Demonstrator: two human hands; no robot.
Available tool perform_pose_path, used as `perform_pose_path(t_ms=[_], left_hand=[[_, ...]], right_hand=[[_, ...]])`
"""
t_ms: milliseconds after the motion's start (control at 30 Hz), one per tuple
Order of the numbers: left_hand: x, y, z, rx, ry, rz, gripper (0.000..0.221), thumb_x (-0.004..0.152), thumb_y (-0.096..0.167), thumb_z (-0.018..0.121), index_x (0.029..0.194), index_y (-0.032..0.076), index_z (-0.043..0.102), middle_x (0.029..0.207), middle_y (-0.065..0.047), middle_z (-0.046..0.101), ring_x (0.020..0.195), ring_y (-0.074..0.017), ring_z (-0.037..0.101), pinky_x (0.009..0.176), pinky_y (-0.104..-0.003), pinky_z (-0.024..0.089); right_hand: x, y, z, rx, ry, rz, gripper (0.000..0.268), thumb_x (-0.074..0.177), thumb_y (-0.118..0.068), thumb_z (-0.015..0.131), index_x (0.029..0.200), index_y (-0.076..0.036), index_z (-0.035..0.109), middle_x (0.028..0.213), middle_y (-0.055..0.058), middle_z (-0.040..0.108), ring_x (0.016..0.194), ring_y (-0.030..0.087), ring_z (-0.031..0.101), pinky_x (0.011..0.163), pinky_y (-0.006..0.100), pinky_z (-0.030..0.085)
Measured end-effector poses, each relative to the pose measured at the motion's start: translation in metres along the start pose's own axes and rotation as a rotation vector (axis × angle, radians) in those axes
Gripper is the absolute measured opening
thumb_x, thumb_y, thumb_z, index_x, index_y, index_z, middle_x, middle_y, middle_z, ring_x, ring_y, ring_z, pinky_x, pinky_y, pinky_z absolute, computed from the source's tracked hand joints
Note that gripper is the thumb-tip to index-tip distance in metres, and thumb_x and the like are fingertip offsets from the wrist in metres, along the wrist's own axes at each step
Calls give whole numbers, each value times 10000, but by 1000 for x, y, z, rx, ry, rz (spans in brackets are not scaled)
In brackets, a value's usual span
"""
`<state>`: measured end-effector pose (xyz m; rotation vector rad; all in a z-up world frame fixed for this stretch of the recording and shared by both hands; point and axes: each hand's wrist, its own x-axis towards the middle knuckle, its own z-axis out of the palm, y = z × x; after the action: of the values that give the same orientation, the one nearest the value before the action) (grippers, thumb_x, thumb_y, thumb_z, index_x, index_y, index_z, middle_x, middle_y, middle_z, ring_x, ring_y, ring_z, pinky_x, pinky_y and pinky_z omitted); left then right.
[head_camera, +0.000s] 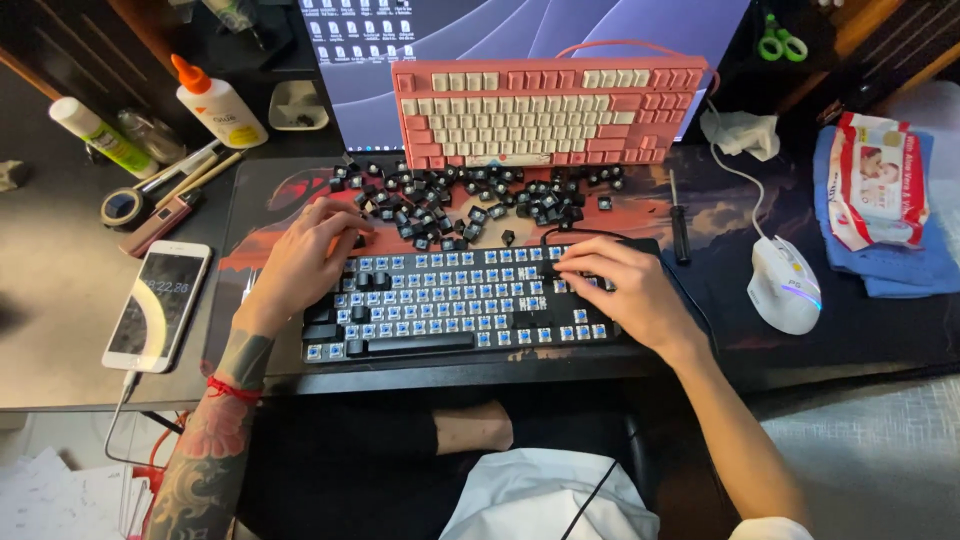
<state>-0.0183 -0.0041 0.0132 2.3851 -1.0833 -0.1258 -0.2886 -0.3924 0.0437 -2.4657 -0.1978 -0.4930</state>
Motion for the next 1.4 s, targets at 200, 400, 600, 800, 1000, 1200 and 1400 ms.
perform_pose_path(t_ms=[200,400,600,800,1000,1200,1400], left_hand=[[1,0,2,21,3,-5,236,1254,125,639,1370,82,838,1469,-112,727,1443,-391,735,1131,-569,666],[1,-4,4,19,9,12,232,1253,104,629,1371,77,827,1446,-125,718,1428,-410,733,1131,-589,663],[1,10,-3,-31,16,-27,220,1229,105,682,1344,70,865,1422,-160,747,1420,-441,736,1153,-588,616],[2,-2,-1,-22,-21,-7,242,1249,138,652,1381,90,849,1435,-130,724,1443,-400,730,1159,-556,636],[2,-2,-2,-30,-38,-17,260,1260,171,639,1400,90,843,1462,-133,711,1450,-391,719,1176,-550,629],[3,-1,-2,-1,-27,2,237,1245,184,676,1377,89,848,1471,-129,720,1422,-397,733,1158,-547,639],[4,2,-4,-10,-16,17,212,1229,167,690,1348,92,849,1435,-134,721,1381,-429,747,1143,-562,639]], right_hand=[[8,11,22,-73,-30,-66,91,1149,-115,843,1207,-107,913,1254,37,887,1178,255,881,988,362,709],[19,0,15,-29,-136,-16,153,1160,-94,808,1282,-68,896,1267,106,887,1249,344,864,1086,478,685],[23,-1,15,87,-170,143,602,1132,-107,824,1707,-94,649,1305,166,885,1185,396,855,1025,566,674],[26,-2,12,64,-193,87,401,1120,-81,828,1519,-112,808,1282,128,890,1237,349,854,1047,486,693],[26,0,14,-2,-194,39,246,1133,-93,818,1367,-87,893,1286,134,874,1245,366,854,1121,494,667],[27,5,15,-16,-243,63,202,1149,-137,815,1320,-111,918,1305,114,860,1292,355,831,1077,480,683],[33,1,15,-66,-302,88,181,1164,-176,800,1288,-116,918,1286,76,855,1288,324,828,1032,469,704]])
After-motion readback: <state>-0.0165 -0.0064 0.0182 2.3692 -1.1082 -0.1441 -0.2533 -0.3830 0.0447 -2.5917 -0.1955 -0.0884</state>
